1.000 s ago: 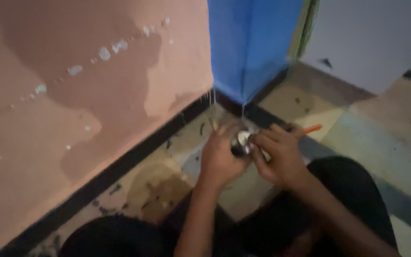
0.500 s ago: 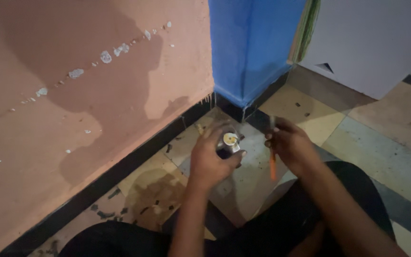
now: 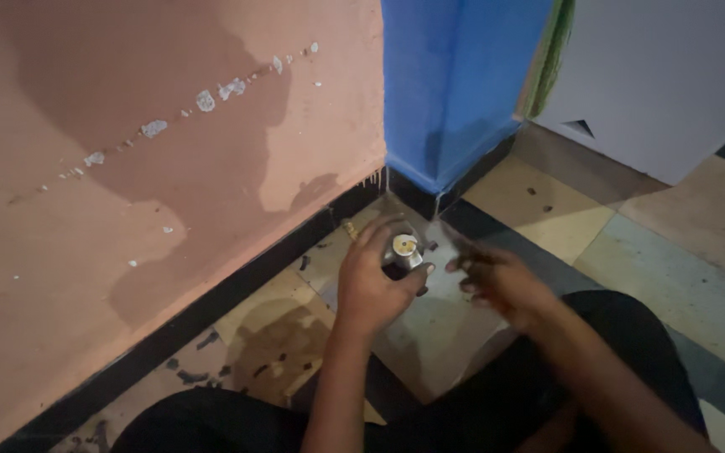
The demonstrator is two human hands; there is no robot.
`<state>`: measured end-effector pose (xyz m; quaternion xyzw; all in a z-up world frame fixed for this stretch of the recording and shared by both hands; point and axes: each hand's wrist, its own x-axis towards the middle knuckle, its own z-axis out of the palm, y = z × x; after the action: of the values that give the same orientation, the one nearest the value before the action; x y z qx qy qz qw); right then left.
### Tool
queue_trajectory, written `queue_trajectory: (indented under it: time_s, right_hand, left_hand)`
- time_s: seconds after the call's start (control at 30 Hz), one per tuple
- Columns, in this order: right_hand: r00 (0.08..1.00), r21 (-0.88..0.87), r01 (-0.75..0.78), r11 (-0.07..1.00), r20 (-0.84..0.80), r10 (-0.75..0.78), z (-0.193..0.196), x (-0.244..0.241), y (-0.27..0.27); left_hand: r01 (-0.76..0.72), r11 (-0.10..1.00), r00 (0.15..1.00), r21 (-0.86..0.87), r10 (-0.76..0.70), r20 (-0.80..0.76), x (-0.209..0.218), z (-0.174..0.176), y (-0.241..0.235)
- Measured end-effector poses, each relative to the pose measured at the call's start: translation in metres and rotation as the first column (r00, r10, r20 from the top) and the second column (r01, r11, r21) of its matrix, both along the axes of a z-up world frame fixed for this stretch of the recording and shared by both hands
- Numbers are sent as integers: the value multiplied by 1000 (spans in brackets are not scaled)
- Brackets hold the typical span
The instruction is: The person is repairing a faucet by disassembling it and cleaning its components. They use a screwdriver to remove parts and a cloth to wipe them clean.
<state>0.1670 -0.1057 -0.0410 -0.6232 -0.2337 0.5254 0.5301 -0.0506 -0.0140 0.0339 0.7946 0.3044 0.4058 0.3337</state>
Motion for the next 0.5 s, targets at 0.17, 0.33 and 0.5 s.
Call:
queue_trajectory:
  time_s: [0.17,0.33,0.5]
  right_hand:
    - [283,-34,-97,995,957,61,72,-40,-28]
    - [-85,85,-108,991,992,-94,126,-75,-59]
    - [-150,-75,9,997,986,76,142,-81,-67]
  left_hand:
    - [-11,1000,998,-2,11,-60,0,0,0]
    - [18,1000,999,15,-17,-38,5,2,-5]
    - [12,1000,999,5,-12,-32,3,9,-7]
